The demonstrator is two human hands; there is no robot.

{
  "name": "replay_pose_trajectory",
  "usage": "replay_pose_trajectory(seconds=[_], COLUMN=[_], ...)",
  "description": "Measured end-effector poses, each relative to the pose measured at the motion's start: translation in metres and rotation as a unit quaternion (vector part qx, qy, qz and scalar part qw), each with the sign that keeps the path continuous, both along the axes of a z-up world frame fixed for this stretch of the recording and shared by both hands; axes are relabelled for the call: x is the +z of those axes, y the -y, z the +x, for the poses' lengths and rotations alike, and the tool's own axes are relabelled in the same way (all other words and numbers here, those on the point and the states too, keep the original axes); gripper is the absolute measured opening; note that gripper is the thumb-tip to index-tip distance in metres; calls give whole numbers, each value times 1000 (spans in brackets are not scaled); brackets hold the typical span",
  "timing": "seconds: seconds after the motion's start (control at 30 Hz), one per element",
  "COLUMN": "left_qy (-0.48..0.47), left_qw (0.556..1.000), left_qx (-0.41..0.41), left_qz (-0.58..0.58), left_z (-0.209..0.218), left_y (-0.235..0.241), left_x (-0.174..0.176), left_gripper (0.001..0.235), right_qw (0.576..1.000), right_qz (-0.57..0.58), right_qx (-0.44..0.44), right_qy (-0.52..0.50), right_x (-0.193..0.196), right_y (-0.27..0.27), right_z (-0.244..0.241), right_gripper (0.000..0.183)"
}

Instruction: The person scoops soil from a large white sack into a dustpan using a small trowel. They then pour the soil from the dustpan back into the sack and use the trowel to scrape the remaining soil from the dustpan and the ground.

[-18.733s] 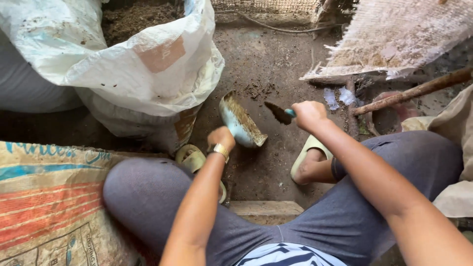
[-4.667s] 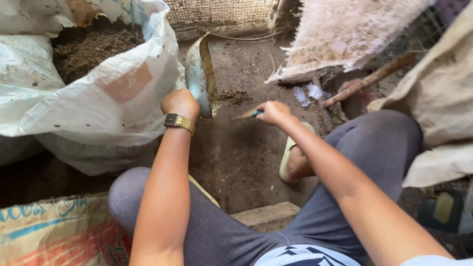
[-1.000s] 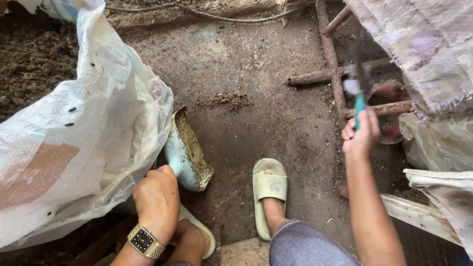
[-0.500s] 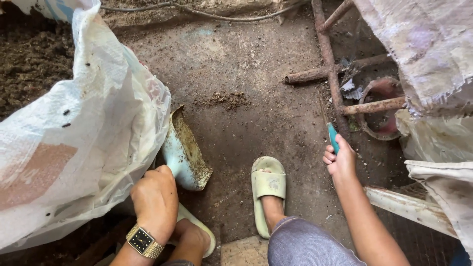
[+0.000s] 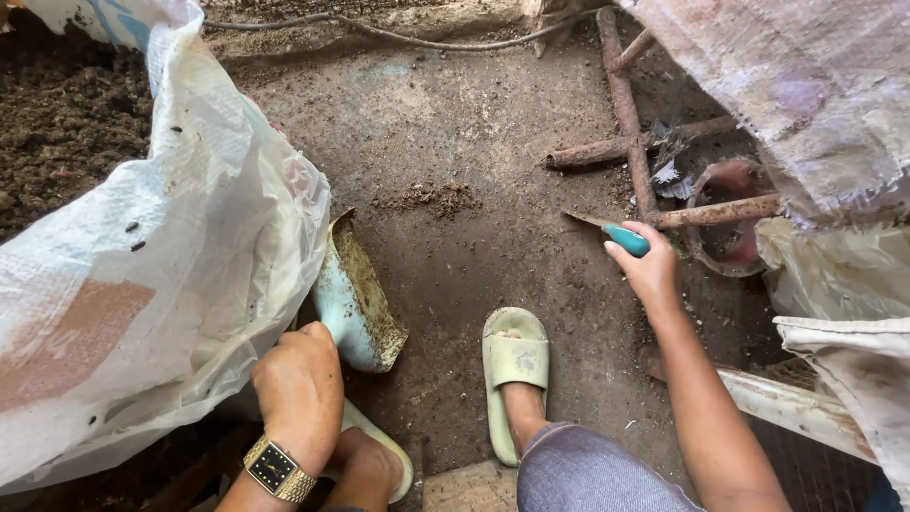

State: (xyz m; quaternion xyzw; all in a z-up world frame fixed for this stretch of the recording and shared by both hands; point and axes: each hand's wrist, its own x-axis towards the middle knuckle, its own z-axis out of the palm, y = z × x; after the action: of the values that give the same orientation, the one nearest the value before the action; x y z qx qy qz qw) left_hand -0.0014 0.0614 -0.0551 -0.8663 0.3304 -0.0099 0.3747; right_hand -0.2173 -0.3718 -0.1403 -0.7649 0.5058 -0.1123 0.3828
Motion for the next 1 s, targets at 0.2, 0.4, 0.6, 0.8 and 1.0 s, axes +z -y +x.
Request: replay_pose_trajectory(seconds=[0.2, 0.4, 0.6, 0.8, 1.0], left_qy=[1, 0, -8, -6, -5], left_qw=[1000, 1000, 999, 999, 1000], left_qx=[5, 6, -1, -2, 11], left_qz=[5, 9, 43, 36, 26], left_z=[1, 2, 3, 3, 3], left_y=[3, 4, 7, 10, 8], left_x=[4, 3, 13, 14, 16], left_gripper=[16, 16, 17, 18, 19], right_qw=[958, 889, 871, 930, 936], right_qz=[-269, -446, -480, -277, -305], right_qx=[82, -9, -15, 78, 105], right_qy=[-50, -105, -100, -229, -142], right_x=[14, -23, -45, -13, -22], right_y=[32, 99, 107, 90, 96], right_z=[-2, 6, 29, 65, 39], right_gripper=[21, 38, 38, 46, 32])
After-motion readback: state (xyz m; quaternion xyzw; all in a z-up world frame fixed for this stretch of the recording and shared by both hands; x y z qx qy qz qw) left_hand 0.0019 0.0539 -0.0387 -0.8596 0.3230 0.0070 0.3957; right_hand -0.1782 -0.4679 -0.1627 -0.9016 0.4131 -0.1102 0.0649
